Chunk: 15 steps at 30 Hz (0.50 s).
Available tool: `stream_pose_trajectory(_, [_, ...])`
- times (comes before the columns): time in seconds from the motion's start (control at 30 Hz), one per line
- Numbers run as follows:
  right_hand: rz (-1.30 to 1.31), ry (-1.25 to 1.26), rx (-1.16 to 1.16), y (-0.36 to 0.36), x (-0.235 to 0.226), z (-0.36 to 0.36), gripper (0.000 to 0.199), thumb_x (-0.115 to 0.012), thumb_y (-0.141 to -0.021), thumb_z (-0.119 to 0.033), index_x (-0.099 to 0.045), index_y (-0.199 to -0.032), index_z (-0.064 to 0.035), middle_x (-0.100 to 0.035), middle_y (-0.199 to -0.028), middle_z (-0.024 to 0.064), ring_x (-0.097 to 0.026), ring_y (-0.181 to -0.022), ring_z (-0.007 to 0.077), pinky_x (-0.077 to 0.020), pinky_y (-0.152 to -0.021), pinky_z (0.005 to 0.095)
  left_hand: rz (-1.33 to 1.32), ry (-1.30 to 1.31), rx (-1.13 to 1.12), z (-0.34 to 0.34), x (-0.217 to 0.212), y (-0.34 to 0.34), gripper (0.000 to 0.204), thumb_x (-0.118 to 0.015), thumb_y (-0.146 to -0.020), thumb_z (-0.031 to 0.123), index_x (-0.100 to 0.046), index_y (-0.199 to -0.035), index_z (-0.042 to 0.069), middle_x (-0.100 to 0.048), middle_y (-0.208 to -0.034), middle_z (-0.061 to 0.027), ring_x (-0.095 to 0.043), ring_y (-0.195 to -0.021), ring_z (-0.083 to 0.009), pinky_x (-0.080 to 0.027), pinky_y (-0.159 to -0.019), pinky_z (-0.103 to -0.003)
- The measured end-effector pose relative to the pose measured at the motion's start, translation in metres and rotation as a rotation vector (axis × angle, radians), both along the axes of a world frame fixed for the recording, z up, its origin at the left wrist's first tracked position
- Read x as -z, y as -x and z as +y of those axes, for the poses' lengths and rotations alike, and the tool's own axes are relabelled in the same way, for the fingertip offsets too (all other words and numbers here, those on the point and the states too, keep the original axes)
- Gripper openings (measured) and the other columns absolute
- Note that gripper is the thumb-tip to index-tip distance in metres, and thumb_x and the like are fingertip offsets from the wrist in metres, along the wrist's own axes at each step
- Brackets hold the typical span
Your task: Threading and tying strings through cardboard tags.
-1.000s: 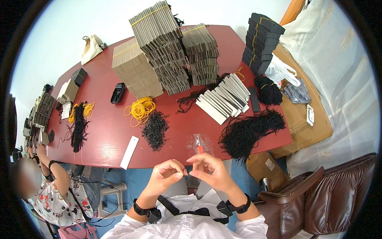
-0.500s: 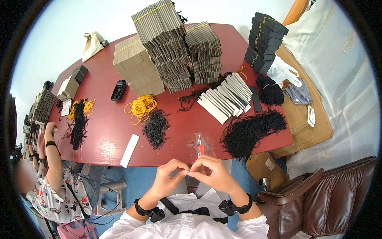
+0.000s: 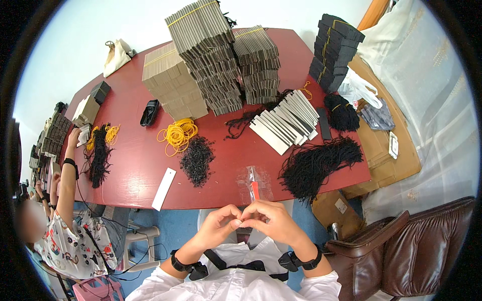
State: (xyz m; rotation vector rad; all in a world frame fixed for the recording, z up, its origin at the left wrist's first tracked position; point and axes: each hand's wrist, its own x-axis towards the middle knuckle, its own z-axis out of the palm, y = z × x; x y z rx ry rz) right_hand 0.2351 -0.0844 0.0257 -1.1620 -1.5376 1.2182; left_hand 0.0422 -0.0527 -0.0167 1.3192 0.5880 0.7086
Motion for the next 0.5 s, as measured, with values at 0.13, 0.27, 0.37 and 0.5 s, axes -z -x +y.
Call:
stream_pose_trajectory(0.13, [-0.015, -0.033, -0.009, -0.0009, -0.0011, -0.0008, 0.009, -0.071, -0.08, -0.005, -0.065, -0.087, -0.0038, -0.062, -0.076, 0.0019, -0.056, -0.063, 0.0072, -0.0432, -0.054, 0.0226, -0.002, 0.027, 0.037, 0.0001, 0.002, 0.0006, 0.01, -0.057, -0.093, 0.009, -0.055, -0.096, 0.0, -0.058, -0.088, -0.0023, -0.056, -0.082, -0.0089, -0.046, -0.073, -0.025])
stream_pose_trajectory(0.27, [0.05, -0.012, -0.021, -0.001, 0.0025, -0.0002, 0.009, -0.071, -0.078, 0.002, -0.065, -0.085, 0.0, -0.063, -0.079, 0.0052, -0.059, -0.06, 0.0088, -0.0448, -0.049, 0.0204, -0.095, 0.141, 0.051, -0.0004, 0.0077, -0.0023, 0.011, -0.057, -0.094, 0.011, -0.055, -0.095, 0.001, -0.058, -0.086, -0.0007, -0.053, -0.075, -0.0052, -0.044, -0.063, -0.02])
stream_pose_trajectory(0.37, [0.119, 0.08, -0.008, -0.0008, 0.0038, -0.0006, 0.007, -0.069, -0.079, 0.003, -0.065, -0.084, -0.0001, -0.063, -0.079, 0.0053, -0.059, -0.06, 0.0086, -0.0445, -0.047, 0.0193, -0.113, 0.229, 0.061, 0.0016, 0.0043, 0.0015, 0.011, -0.058, -0.094, 0.012, -0.055, -0.094, 0.001, -0.058, -0.084, -0.0002, -0.051, -0.072, -0.0032, -0.043, -0.06, -0.019])
stream_pose_trajectory(0.5, [0.146, 0.07, 0.024, 0.0033, 0.0068, -0.0035, 0.006, -0.066, -0.081, 0.004, -0.063, -0.083, 0.0006, -0.062, -0.081, 0.0059, -0.06, -0.06, 0.0081, -0.044, -0.046, 0.0189, -0.136, 0.187, -0.02, 0.0008, 0.003, -0.0008, 0.012, -0.06, -0.093, 0.013, -0.057, -0.091, 0.002, -0.058, -0.079, 0.0017, -0.048, -0.065, -0.0007, -0.038, -0.053, -0.018])
